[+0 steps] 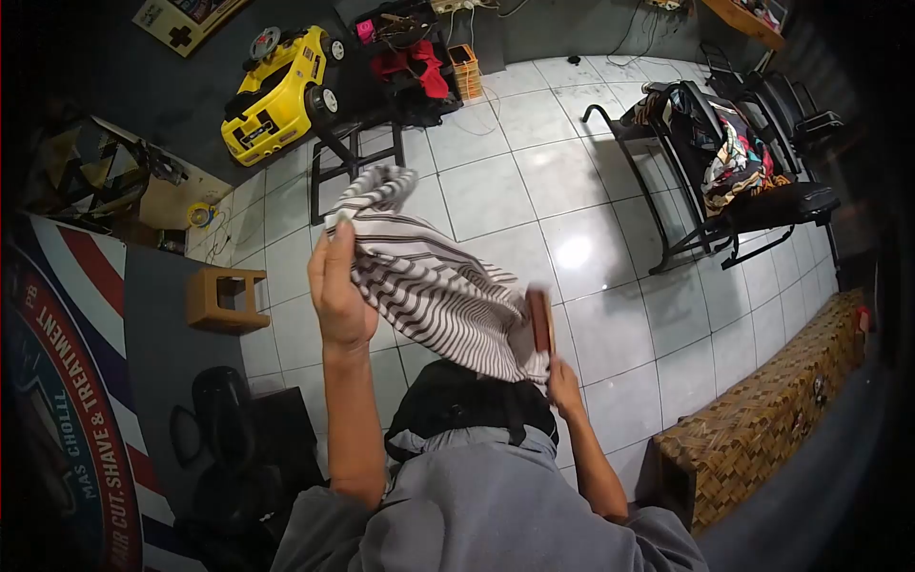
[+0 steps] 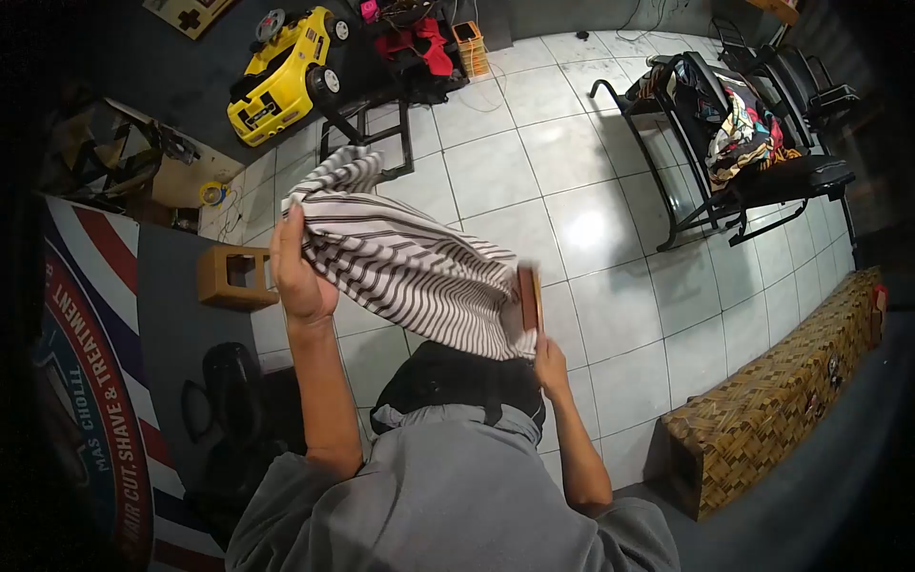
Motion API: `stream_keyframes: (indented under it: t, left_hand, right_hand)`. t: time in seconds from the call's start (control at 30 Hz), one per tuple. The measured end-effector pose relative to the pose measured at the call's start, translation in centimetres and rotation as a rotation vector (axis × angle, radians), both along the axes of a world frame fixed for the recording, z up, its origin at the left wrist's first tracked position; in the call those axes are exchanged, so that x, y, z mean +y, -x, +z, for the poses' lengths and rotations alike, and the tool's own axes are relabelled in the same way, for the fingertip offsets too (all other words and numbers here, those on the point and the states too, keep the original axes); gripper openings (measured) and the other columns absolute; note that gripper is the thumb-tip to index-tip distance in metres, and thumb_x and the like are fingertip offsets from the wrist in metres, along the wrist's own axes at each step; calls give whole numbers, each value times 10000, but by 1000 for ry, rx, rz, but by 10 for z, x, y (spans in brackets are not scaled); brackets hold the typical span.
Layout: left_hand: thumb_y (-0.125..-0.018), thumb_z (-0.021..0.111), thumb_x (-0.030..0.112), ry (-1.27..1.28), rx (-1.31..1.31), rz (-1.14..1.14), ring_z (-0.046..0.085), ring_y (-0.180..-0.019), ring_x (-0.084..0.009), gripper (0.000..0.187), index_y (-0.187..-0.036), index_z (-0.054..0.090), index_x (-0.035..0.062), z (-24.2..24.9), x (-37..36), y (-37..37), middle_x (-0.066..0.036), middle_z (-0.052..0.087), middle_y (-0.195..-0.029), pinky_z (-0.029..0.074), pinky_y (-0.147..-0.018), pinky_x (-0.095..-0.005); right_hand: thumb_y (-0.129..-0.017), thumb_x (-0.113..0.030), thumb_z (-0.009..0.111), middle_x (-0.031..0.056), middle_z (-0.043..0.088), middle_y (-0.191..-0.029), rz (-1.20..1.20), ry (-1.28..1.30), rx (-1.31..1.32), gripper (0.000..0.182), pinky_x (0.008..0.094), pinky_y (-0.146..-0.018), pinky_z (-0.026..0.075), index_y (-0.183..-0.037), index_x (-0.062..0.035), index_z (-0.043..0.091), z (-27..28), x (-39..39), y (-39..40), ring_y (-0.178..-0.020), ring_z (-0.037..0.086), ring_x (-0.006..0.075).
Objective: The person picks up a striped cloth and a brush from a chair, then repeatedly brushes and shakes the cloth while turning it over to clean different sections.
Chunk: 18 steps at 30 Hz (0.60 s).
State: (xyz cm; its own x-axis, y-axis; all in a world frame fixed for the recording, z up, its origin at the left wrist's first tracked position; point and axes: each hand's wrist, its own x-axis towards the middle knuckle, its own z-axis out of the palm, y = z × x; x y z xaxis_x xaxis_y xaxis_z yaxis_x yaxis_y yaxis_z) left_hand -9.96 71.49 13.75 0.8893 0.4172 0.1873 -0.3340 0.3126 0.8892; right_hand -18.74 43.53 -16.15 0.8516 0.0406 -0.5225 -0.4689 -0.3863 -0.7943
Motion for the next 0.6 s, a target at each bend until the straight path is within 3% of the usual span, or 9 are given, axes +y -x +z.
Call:
stream_keyframes:
  t: [0.07, 0.13, 0.2, 0.23, 0.37, 0.4, 0.47, 0.53, 0.6]
  left_hand:
    - [-938, 418, 197, -42, 38, -38, 569, -818, -107, 264, -1031, 537, -20, -2, -2, -1, -59, 604, -936, 444, -742, -217]
    - [-933, 437, 199, -86, 48, -31, 558, -808, -91, 258, -1031, 536, -18, -3, -5, -3, -49, 600, -927, 440, -736, -212]
    - [-913, 495, 195, -142, 45, -16, 515, -753, -46, 218, -969, 562, -5, -2, -6, -5, -11, 591, -857, 414, -684, -187]
    - [-913, 495, 195, -145, 39, -19, 515, -753, -46, 218, -969, 562, -5, 0, -4, -4, -11, 591, -857, 414, -684, -187]
    - [-901, 520, 192, -370, -2, -27, 480, -686, -31, 215, -828, 593, 4, 3, 7, 3, 22, 578, -754, 369, -629, -163]
    - [-900, 521, 191, -324, -33, -17, 481, -695, -35, 210, -846, 593, 2, 5, 10, 5, 19, 581, -765, 372, -635, -167]
    - [-899, 519, 184, -264, -111, 15, 511, -735, -58, 207, -918, 587, -11, 6, 20, 10, -6, 595, -820, 400, -671, -189]
    - [-897, 519, 186, -181, -143, 18, 540, -787, -90, 198, -942, 580, 3, 6, 28, 15, -31, 600, -868, 421, -716, -219]
    - [-894, 521, 189, -45, -173, 42, 574, -830, -127, 194, -976, 568, 19, 3, 35, 17, -61, 605, -931, 447, -759, -254]
  right_hand:
    - [-945, -373, 336, 31, 435, -609, -141, -293, -51, 407, 283, -522, 389, -795, -27, 489, 52, 25, -30, -540, 440, 135]
    - [-956, -348, 312, -17, 394, -622, -228, -879, 8, 364, 252, -481, 331, -822, -40, 452, 134, 50, -58, -512, 372, 97]
    - [-958, -333, 305, -28, 404, -607, -208, -836, -195, 334, 274, -457, 325, -862, -42, 439, 164, 78, -73, -500, 374, 106]
    - [-958, -324, 301, -19, 397, -574, -130, -681, -437, 335, 289, -428, 325, -851, -35, 433, 148, 93, -81, -461, 355, 109]
    - [-933, -279, 369, 152, 522, -595, 394, -233, -607, 252, 430, -519, 408, -937, -44, 460, 107, 121, -83, -587, 568, 333]
    - [-921, -266, 376, 209, 583, -717, 504, -1, -440, 251, 484, -579, 424, -1032, -58, 463, 71, 119, -76, -720, 574, 411]
    - [-923, -291, 350, 228, 594, -772, 603, 343, -331, 320, 493, -624, 442, -1021, -38, 517, 28, 98, -55, -722, 579, 402]
    - [-922, -371, 292, 267, 590, -749, 597, 440, -173, 438, 501, -673, 441, -958, -11, 540, -80, 54, -29, -774, 571, 430]
    - [-917, -356, 295, 282, 585, -731, 711, 467, -35, 477, 492, -681, 444, -858, 20, 581, -123, 14, -8, -768, 576, 436]
